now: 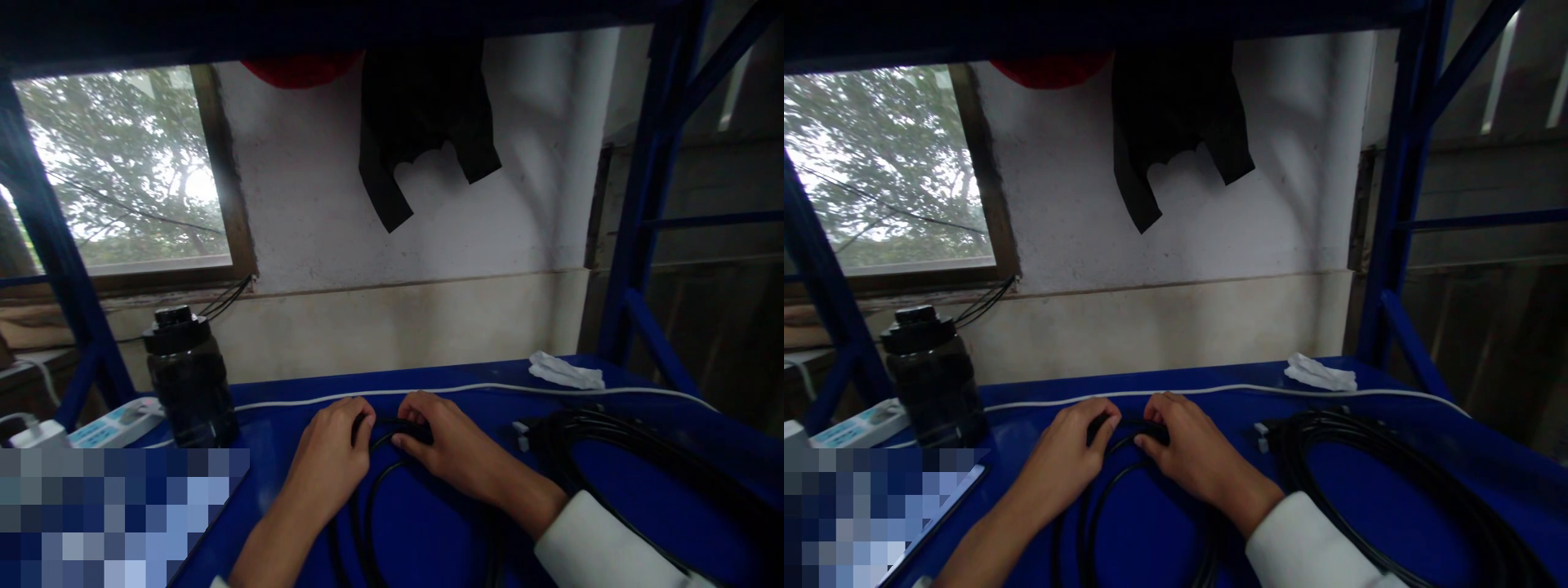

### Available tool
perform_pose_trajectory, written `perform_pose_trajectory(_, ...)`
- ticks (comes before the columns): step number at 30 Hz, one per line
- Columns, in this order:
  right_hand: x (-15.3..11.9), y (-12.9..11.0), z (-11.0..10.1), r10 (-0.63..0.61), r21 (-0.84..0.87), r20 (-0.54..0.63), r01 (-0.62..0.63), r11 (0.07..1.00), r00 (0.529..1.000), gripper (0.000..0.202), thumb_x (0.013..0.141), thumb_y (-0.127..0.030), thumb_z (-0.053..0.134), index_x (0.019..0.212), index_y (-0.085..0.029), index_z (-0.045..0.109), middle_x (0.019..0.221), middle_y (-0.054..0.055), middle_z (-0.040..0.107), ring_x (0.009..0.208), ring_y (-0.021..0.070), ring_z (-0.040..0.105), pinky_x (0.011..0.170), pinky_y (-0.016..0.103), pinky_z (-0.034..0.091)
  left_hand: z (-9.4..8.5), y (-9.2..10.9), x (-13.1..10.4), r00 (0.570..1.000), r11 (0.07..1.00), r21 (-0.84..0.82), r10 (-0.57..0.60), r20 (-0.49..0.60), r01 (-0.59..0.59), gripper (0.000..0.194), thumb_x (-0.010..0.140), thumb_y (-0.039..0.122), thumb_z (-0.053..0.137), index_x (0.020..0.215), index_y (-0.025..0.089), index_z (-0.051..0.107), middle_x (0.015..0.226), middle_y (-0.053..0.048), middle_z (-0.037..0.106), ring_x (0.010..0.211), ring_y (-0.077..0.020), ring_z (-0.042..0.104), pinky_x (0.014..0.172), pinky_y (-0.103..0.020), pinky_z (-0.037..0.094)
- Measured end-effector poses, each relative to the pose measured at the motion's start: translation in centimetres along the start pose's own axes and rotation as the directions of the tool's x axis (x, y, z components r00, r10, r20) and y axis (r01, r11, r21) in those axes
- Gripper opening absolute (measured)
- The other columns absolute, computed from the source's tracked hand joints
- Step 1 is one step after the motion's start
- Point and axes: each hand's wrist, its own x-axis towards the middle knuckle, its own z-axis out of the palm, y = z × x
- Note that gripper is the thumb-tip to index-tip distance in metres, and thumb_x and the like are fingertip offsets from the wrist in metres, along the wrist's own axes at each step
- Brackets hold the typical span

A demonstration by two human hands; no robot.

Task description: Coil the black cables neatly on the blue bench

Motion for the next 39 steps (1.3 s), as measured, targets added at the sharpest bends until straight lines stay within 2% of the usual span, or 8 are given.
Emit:
perform_pose_trajectory(5, 0.0, -0.1, -0.1, 0.03, -0.005, 0.019, -0.03, 1.0, 0.999, 0.012, 0.092, -0.026, 0.076, 0.098, -0.02, 0.067, 0.096, 0.003, 0.07, 0.09, 0.0211, 0.063, 0.079, 0.032, 0.045, 0.5, -0.2, 0.0, 0.997, 0.997, 0.032, 0.071, 0.02, -0.072, 0.033, 0.091, 0.005, 0.045, 0.1, 0.023, 0.071, 0.104, -0.005, 0.075, 0.104, -0.0258, 0.067, 0.095, -0.043, 0.047)
perform_pose_trajectory(10, 0.0, -0.1, -0.2, 0.037, -0.04, 0.031, -0.036, 0.999, 0.999, 0.01, 0.094, -0.029, 0.075, 0.094, -0.022, 0.068, 0.094, 0.002, 0.07, 0.089, 0.0209, 0.063, 0.076, 0.031, 0.043, 0.8, 0.2, -0.3, 0.987, 0.991, -0.046, 0.126, 0.095, -0.122, 0.04, 0.09, 0.002, 0.041, 0.105, 0.024, 0.072, 0.106, -0.005, 0.072, 0.106, -0.0237, 0.066, 0.095, -0.041, 0.049)
perform_pose_trajectory(14, 0.0, -0.1, -0.4, 0.042, -0.092, 0.043, -0.038, 0.995, 0.998, 0.008, 0.094, -0.027, 0.073, 0.09, -0.022, 0.069, 0.091, 0.002, 0.07, 0.083, 0.02, 0.062, 0.07, 0.03, 0.04, 0.7, 0.5, -0.4, 0.987, 0.991, -0.062, 0.125, 0.1, -0.119, 0.025, 0.097, 0.017, 0.05, 0.105, 0.025, 0.072, 0.102, -0.005, 0.071, 0.097, -0.0235, 0.067, 0.089, -0.039, 0.05)
perform_pose_trajectory(17, 0.0, -0.2, -0.5, 0.053, -0.095, 0.045, -0.049, 0.994, 0.998, 0.006, 0.094, -0.025, 0.073, 0.089, -0.023, 0.069, 0.088, 0.001, 0.07, 0.08, 0.0192, 0.062, 0.068, 0.029, 0.039, 0.8, 0.4, -0.3, 0.988, 0.993, -0.056, 0.112, 0.108, -0.106, 0.014, 0.094, 0.028, 0.063, 0.103, 0.026, 0.073, 0.101, -0.004, 0.071, 0.093, -0.024, 0.065, 0.083, -0.037, 0.05)
perform_pose_trajectory(28, 0.1, -0.1, -0.4, 0.055, -0.066, 0.042, -0.053, 0.996, 0.998, 0.005, 0.09, -0.025, 0.075, 0.089, -0.022, 0.071, 0.087, 0.001, 0.071, 0.08, 0.019, 0.062, 0.069, 0.029, 0.04, 0.9, 0.2, -0.3, 0.986, 0.993, -0.048, 0.111, 0.121, -0.106, 0.015, 0.098, 0.033, 0.063, 0.102, 0.024, 0.074, 0.101, -0.004, 0.071, 0.095, -0.0238, 0.065, 0.085, -0.037, 0.048)
perform_pose_trajectory(31, 0.0, 0.1, -0.3, 0.053, -0.069, 0.033, -0.051, 0.996, 0.998, 0.005, 0.089, -0.024, 0.076, 0.091, -0.022, 0.072, 0.089, 0.001, 0.071, 0.083, 0.0195, 0.063, 0.07, 0.029, 0.04, 0.9, 0.4, -0.5, 0.987, 0.994, -0.057, 0.099, 0.127, -0.093, 0.022, 0.091, 0.041, 0.073, 0.105, 0.024, 0.074, 0.105, -0.005, 0.071, 0.099, -0.0254, 0.065, 0.088, -0.038, 0.049)
perform_pose_trajectory(34, 0.0, 0.1, -0.3, 0.05, -0.077, 0.028, -0.048, 0.996, 0.998, 0.008, 0.09, -0.029, 0.076, 0.093, -0.022, 0.072, 0.089, 0.002, 0.071, 0.083, 0.02, 0.063, 0.069, 0.029, 0.04, 0.9, 0.4, -0.6, 0.985, 0.995, -0.065, 0.08, 0.151, -0.07, 0.027, 0.085, 0.039, 0.081, 0.106, 0.024, 0.074, 0.109, -0.004, 0.07, 0.103, -0.0261, 0.065, 0.091, -0.038, 0.048)
perform_pose_trajectory(39, 0.1, -0.2, -0.5, 0.053, -0.069, 0.046, -0.05, 0.996, 0.998, 0.01, 0.091, -0.031, 0.077, 0.09, -0.022, 0.073, 0.085, 0.001, 0.071, 0.079, 0.0192, 0.062, 0.066, 0.029, 0.038, 0.8, 0.3, -0.4, 0.985, 0.997, -0.045, 0.063, 0.161, -0.057, 0.014, 0.091, 0.036, 0.075, 0.098, 0.024, 0.072, 0.103, -0.003, 0.072, 0.099, -0.0243, 0.065, 0.083, -0.035, 0.046)
